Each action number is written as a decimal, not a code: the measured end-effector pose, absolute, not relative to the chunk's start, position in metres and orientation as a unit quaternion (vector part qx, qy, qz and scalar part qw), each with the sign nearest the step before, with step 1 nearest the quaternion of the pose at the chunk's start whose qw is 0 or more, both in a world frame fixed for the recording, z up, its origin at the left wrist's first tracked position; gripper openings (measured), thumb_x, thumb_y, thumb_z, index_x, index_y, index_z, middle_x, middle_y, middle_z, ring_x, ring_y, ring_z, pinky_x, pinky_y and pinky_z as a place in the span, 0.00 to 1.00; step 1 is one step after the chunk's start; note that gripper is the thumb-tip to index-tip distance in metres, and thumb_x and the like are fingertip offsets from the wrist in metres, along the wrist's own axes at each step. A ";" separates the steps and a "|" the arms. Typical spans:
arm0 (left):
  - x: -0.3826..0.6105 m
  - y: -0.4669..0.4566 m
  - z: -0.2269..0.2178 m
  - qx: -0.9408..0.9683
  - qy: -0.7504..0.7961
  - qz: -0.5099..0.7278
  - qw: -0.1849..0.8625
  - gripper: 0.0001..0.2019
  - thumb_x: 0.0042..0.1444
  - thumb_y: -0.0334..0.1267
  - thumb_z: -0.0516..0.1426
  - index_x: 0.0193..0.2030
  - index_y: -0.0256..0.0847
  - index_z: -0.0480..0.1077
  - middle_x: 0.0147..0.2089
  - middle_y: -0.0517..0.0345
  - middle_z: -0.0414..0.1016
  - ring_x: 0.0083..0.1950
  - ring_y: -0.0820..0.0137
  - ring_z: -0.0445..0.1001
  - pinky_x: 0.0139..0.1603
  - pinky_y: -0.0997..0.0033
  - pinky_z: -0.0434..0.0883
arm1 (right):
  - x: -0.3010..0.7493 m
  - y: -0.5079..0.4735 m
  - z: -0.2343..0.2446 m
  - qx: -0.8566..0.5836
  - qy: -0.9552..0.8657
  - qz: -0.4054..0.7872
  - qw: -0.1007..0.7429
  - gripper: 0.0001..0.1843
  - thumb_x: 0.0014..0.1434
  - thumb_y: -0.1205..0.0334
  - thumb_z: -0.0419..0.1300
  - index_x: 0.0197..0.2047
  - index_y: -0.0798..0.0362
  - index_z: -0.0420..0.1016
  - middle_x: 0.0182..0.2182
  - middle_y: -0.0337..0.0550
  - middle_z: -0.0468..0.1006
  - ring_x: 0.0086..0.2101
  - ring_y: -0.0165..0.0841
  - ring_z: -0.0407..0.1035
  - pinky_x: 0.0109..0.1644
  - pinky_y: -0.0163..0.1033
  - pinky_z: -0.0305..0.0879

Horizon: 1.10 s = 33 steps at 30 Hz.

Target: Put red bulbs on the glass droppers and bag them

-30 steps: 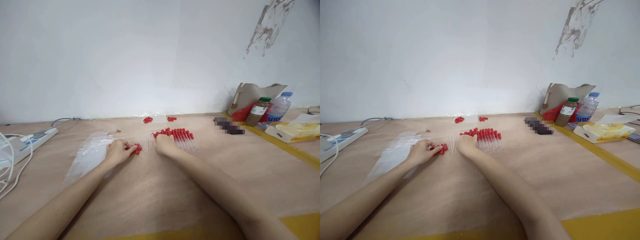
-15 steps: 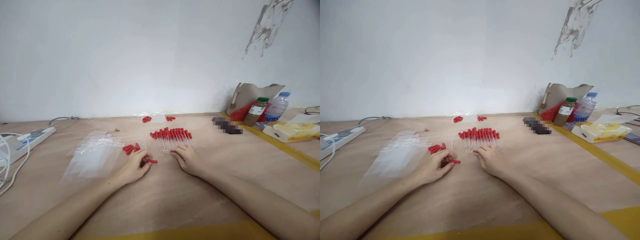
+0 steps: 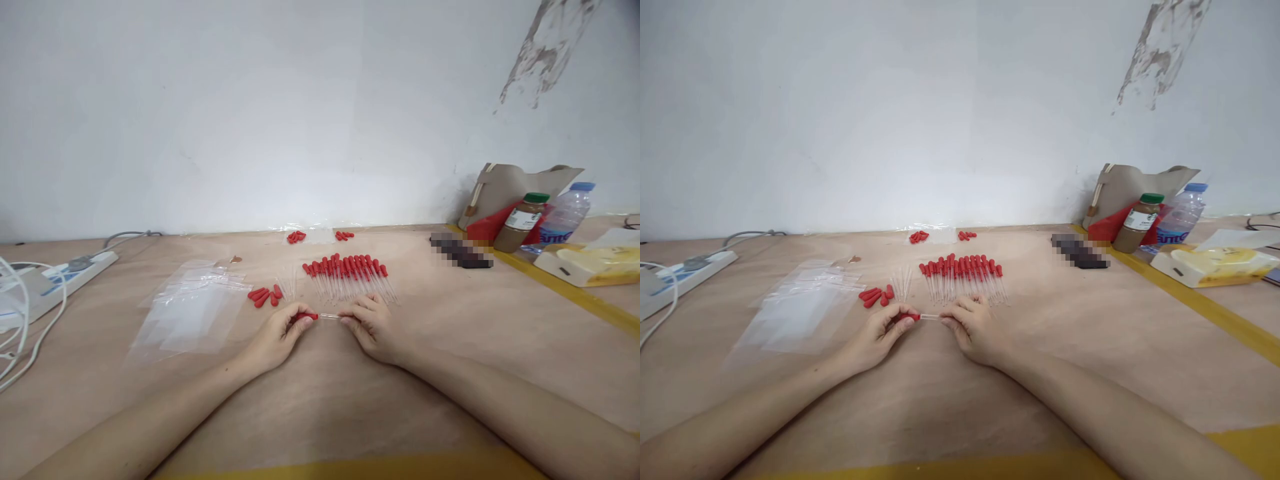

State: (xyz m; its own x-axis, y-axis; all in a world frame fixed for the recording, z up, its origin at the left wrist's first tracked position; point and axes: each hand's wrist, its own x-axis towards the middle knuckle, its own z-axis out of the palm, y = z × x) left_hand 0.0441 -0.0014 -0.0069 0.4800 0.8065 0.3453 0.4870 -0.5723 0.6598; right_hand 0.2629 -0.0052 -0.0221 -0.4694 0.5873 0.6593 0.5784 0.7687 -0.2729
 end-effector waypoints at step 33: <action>0.043 -0.009 -0.007 0.860 0.361 0.294 0.211 0.09 0.57 0.39 0.51 0.36 0.40 0.72 0.31 0.57 0.73 0.31 0.72 0.69 0.33 0.74 0.65 | 0.255 -0.008 -0.018 -0.312 -0.891 -0.104 0.313 0.11 0.56 0.70 0.49 0.30 0.53 0.72 0.24 0.39 0.70 0.25 0.26 0.57 0.34 0.39 0.42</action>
State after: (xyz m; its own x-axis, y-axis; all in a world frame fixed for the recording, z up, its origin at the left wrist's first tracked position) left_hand 0.0435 -0.0093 -0.0069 0.5667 0.7439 0.3542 0.4960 -0.6513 0.5743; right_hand 0.2552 -0.0076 -0.0183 -0.6088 0.4914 0.6228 0.6215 0.7834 -0.0105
